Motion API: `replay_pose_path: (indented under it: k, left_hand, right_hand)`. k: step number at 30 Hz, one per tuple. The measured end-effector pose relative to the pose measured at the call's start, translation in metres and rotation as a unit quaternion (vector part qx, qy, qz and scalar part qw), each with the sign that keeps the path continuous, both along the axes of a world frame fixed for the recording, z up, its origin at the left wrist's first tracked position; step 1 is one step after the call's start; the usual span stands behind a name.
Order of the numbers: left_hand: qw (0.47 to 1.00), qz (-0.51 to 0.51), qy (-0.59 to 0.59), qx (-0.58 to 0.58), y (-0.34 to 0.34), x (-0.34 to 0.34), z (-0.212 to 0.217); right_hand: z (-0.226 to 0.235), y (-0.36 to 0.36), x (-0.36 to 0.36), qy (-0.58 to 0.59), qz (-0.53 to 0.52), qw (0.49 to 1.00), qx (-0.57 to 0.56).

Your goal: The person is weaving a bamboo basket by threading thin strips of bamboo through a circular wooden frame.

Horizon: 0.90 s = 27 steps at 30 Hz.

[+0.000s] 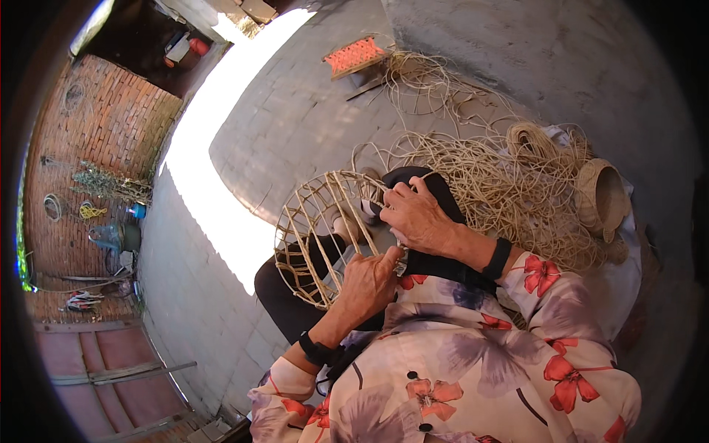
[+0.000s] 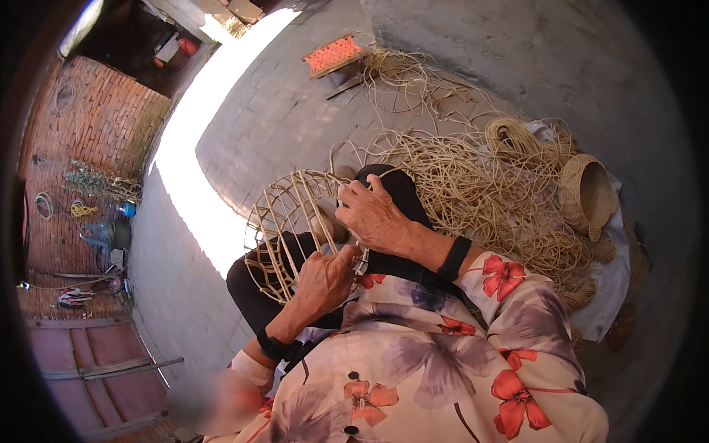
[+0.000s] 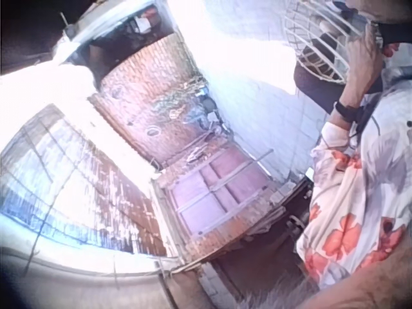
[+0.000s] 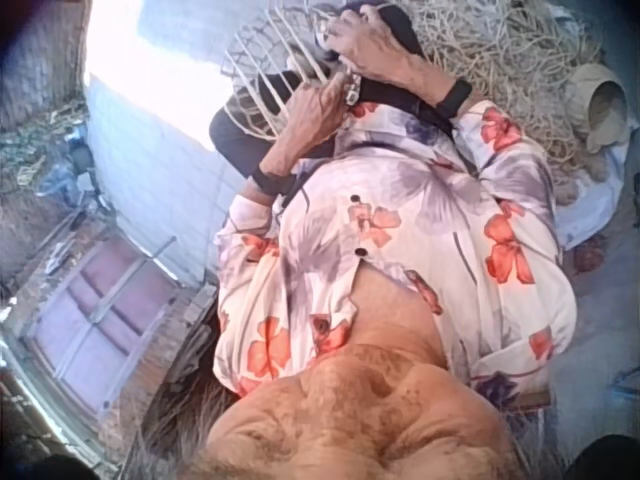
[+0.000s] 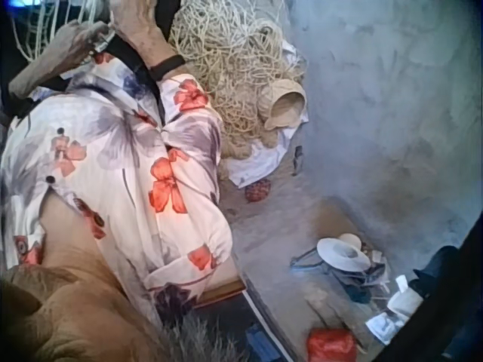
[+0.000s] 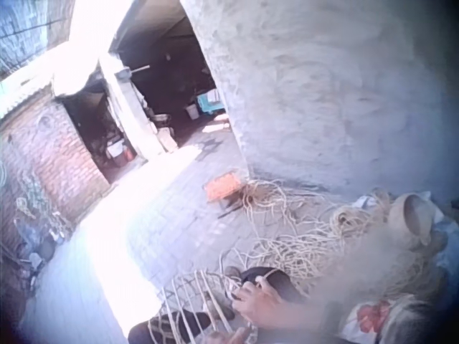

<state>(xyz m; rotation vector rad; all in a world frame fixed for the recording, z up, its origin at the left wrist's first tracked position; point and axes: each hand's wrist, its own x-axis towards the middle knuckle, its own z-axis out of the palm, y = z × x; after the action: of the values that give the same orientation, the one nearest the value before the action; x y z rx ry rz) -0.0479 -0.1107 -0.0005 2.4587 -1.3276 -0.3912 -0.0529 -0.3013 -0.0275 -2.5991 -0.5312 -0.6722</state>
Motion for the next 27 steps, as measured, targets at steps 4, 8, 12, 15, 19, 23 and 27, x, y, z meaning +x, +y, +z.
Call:
replay_pose_path:
  k: [4,8,12,15,19,23,27]
  left_hand:
    - [0.988,0.020,0.149,0.038,0.001,0.018,0.000]
    - [0.944,-0.015,0.328,0.028,-0.002,0.049,-0.003]
    - [0.941,-0.014,0.333,0.054,-0.006,0.053,-0.005]
    - [0.919,-0.009,0.394,0.020,-0.001,0.057,-0.022]
    - [0.938,0.036,0.343,-0.044,0.001,0.041,-0.001]
    - [0.987,0.062,0.003,-0.146,0.021,0.019,0.018]
    - [0.994,0.048,-0.080,-0.058,0.037,-0.004,0.009]
  right_hand:
    - [0.007,-0.001,-0.038,0.051,0.042,0.996,0.059]
    - [-0.019,0.013,-0.058,0.040,0.100,0.993,0.050]
    - [-0.017,0.016,-0.053,0.016,0.099,0.995,-0.017]
    - [-0.015,0.020,-0.051,-0.032,0.105,0.994,-0.029]
    - [-0.014,0.023,-0.050,0.019,0.135,0.990,0.024]
    - [-0.019,0.029,-0.056,0.092,0.138,0.978,0.124]
    - [-0.004,0.017,-0.052,0.268,0.151,0.911,0.274]
